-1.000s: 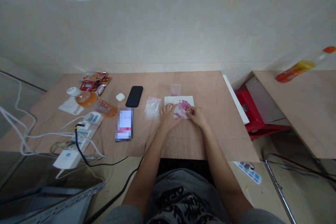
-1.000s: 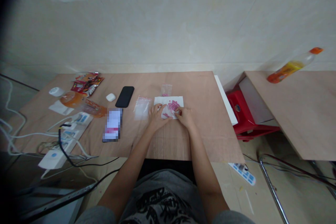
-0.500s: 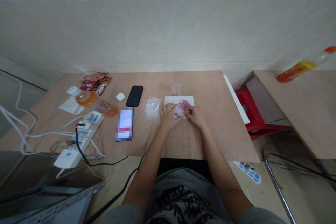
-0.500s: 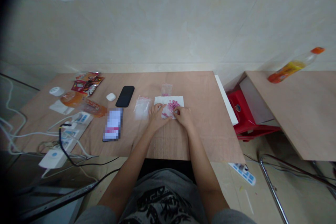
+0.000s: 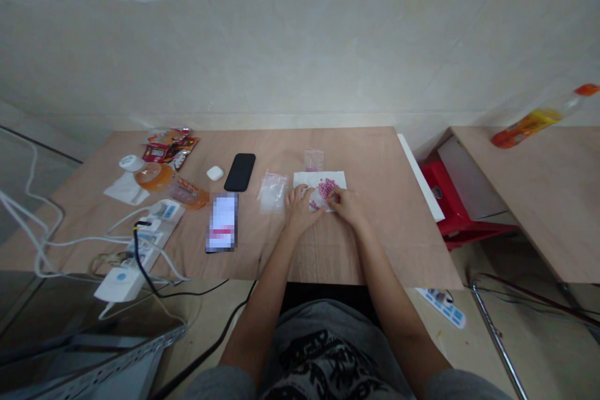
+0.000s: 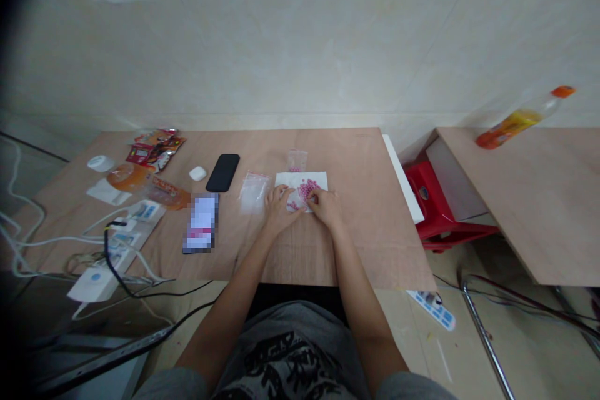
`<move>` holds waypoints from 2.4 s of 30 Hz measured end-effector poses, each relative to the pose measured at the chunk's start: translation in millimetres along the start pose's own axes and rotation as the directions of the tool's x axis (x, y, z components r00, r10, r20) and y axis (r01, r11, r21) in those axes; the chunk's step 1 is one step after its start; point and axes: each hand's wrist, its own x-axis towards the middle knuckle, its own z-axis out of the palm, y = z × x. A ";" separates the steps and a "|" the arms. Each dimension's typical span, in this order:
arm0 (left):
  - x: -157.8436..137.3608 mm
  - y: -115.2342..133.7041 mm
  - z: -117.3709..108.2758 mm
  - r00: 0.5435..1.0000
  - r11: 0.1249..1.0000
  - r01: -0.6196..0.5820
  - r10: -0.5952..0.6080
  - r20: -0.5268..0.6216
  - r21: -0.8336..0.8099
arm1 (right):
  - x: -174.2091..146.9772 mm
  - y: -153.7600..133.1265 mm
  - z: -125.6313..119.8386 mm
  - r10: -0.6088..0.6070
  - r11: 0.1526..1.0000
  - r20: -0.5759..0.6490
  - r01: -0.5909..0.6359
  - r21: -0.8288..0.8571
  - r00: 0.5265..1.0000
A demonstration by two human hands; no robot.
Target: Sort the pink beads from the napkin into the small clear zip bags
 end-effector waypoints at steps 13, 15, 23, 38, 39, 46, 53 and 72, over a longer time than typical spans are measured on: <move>-22.1 1.2 -13.4 0.986 0.973 0.155 -0.162 -0.027 -0.173 | 0.0 -14.3 1.0 0.006 0.998 0.020 -0.004 -0.063 1.000; -22.0 -1.1 -15.8 0.982 0.936 0.178 -0.191 -0.013 -0.305 | -0.3 -17.8 3.0 0.043 0.995 -0.001 -0.043 -0.093 0.999; -19.4 -6.9 -18.0 0.950 0.592 0.283 -0.280 0.136 -0.754 | -6.2 -17.0 6.7 0.049 0.996 -0.057 -0.053 -0.074 0.997; -10.5 6.3 -10.1 0.919 0.288 0.342 -0.300 0.255 -0.894 | -10.7 -14.7 -4.9 -0.082 0.906 -0.011 0.079 0.416 0.997; -10.0 7.8 -10.6 0.918 0.286 0.348 -0.299 0.262 -0.893 | -10.6 -14.6 -6.6 -0.083 0.908 -0.025 0.086 0.409 0.996; -8.8 13.1 -12.2 0.907 0.267 0.369 -0.314 0.282 -0.890 | -14.5 -9.3 -13.5 -0.060 0.858 0.012 0.046 0.512 0.998; -10.2 18.5 -16.6 0.923 0.238 0.347 -0.256 0.286 -0.907 | -26.2 -7.2 -10.1 0.054 0.777 -0.070 0.002 0.630 0.996; -15.0 29.5 -24.1 0.957 0.418 0.286 -0.082 0.278 -0.862 | -52.9 -38.2 -16.1 -0.001 0.857 -0.313 0.162 0.489 0.950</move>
